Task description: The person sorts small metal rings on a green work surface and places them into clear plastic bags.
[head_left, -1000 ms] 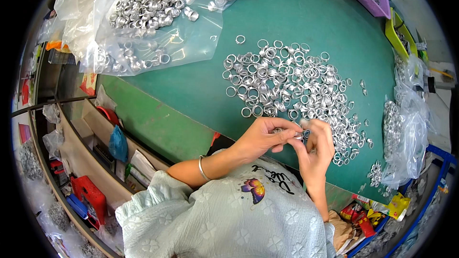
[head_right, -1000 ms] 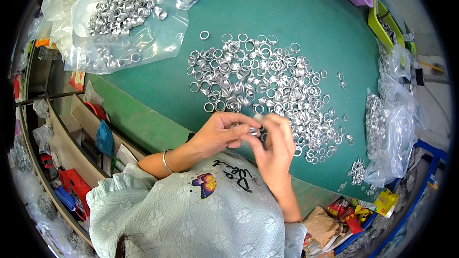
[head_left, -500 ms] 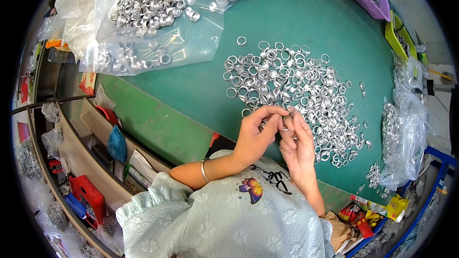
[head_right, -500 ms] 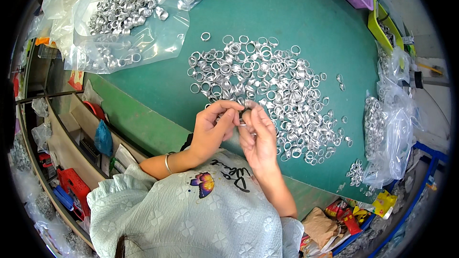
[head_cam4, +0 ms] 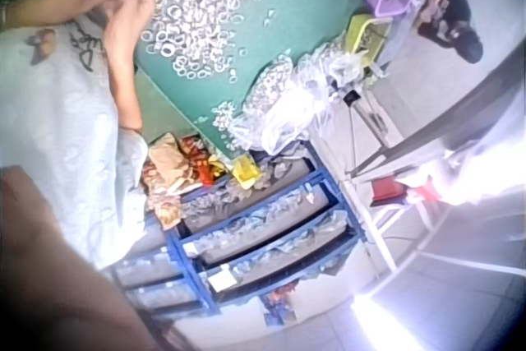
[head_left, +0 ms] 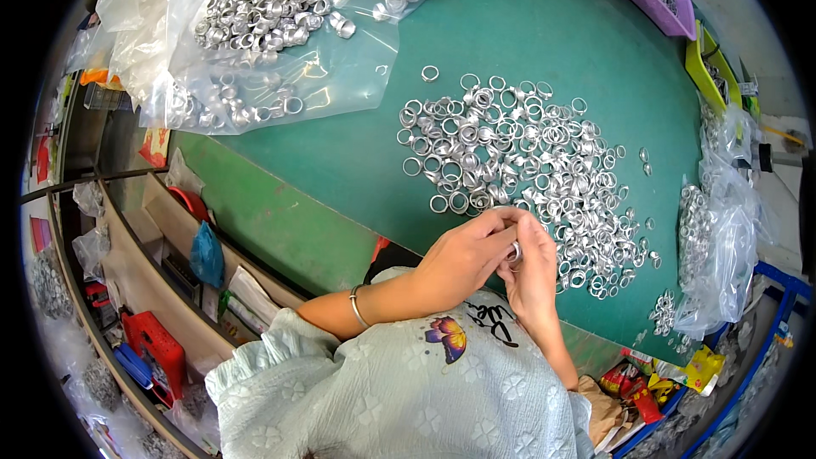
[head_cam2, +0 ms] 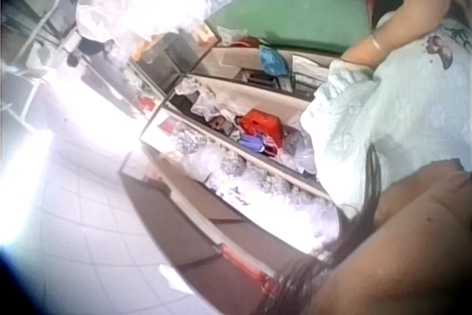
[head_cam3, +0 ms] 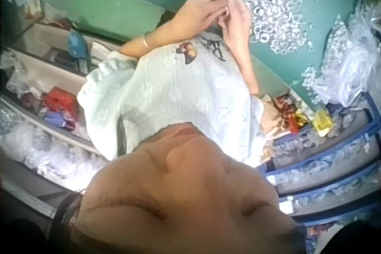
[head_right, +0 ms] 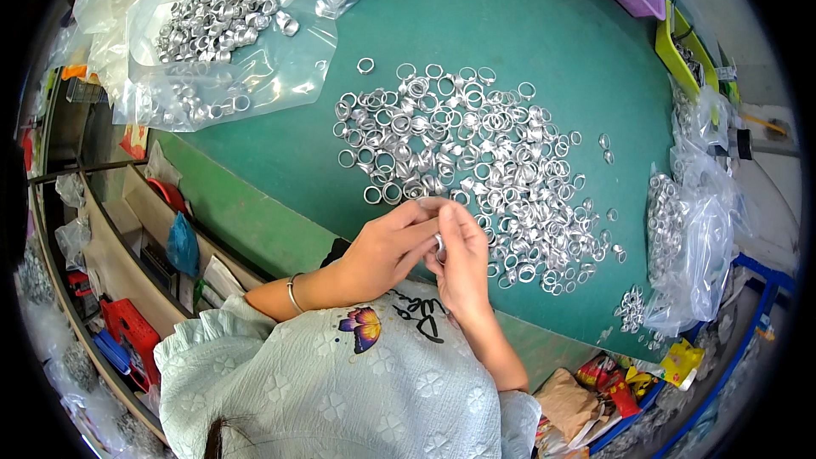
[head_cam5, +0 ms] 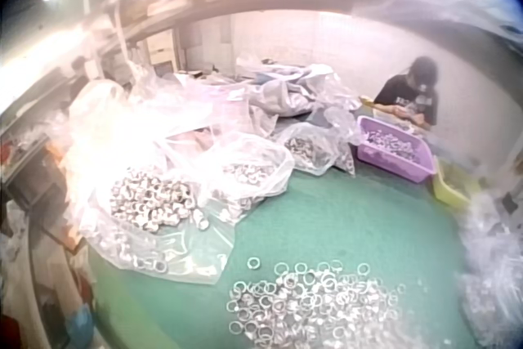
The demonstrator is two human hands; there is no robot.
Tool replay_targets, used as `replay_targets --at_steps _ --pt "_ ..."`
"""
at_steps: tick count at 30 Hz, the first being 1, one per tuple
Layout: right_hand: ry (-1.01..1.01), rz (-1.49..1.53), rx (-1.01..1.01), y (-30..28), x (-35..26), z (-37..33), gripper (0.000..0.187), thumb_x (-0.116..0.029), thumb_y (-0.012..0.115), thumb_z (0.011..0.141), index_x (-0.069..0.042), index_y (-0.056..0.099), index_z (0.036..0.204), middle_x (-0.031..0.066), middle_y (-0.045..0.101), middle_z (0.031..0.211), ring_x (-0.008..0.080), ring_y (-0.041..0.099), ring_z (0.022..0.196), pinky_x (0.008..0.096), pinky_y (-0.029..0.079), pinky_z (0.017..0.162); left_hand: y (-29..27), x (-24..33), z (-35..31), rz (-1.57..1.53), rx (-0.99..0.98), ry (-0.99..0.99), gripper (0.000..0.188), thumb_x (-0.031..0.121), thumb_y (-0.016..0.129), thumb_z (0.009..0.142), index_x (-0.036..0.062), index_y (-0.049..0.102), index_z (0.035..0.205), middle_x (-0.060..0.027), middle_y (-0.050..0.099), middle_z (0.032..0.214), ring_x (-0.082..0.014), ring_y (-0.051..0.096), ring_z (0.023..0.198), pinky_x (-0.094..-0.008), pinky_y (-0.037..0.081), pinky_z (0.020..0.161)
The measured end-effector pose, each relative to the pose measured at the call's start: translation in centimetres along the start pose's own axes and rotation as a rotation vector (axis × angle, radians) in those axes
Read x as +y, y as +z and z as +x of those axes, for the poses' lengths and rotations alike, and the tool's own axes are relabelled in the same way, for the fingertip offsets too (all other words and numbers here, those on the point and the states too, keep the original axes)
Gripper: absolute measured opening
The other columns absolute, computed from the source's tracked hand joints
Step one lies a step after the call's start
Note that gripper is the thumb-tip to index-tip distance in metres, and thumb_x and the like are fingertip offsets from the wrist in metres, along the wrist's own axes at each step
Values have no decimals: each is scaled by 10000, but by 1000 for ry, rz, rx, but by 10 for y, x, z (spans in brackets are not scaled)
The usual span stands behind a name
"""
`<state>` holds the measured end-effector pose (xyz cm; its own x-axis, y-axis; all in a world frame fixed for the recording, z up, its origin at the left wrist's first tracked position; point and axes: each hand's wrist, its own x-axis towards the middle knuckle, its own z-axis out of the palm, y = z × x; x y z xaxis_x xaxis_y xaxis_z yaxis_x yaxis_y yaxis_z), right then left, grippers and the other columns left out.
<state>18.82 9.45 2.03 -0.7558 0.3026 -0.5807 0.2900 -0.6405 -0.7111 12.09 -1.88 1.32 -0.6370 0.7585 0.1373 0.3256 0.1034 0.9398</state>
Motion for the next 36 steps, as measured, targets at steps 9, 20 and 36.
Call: replay_targets --at_steps 9,20,36 --pt "225 346 -119 -19 -8 20 347 -368 457 924 -43 576 897 -10 523 621 59 448 454 185 293 356 -7 7 8 -205 226 30 241 -45 490 827 -25 574 1053 -92 532 953 -120 534 672 -225 442 548" --pt "-872 -1196 243 -11 -16 63 137 -60 674 742 -44 651 877 67 528 586 85 461 487 235 367 468 -12 -14 5 -953 173 -599 219 97 508 896 11 587 1080 2 547 770 -14 374 546 -169 297 455" --pt "-508 -534 -75 -16 -9 14 152 54 602 766 -8 644 898 -36 481 661 40 402 601 193 328 540 -7 -4 6 -445 172 -289 222 12 590 793 -14 632 1010 -51 598 843 -94 525 736 -219 426 644"
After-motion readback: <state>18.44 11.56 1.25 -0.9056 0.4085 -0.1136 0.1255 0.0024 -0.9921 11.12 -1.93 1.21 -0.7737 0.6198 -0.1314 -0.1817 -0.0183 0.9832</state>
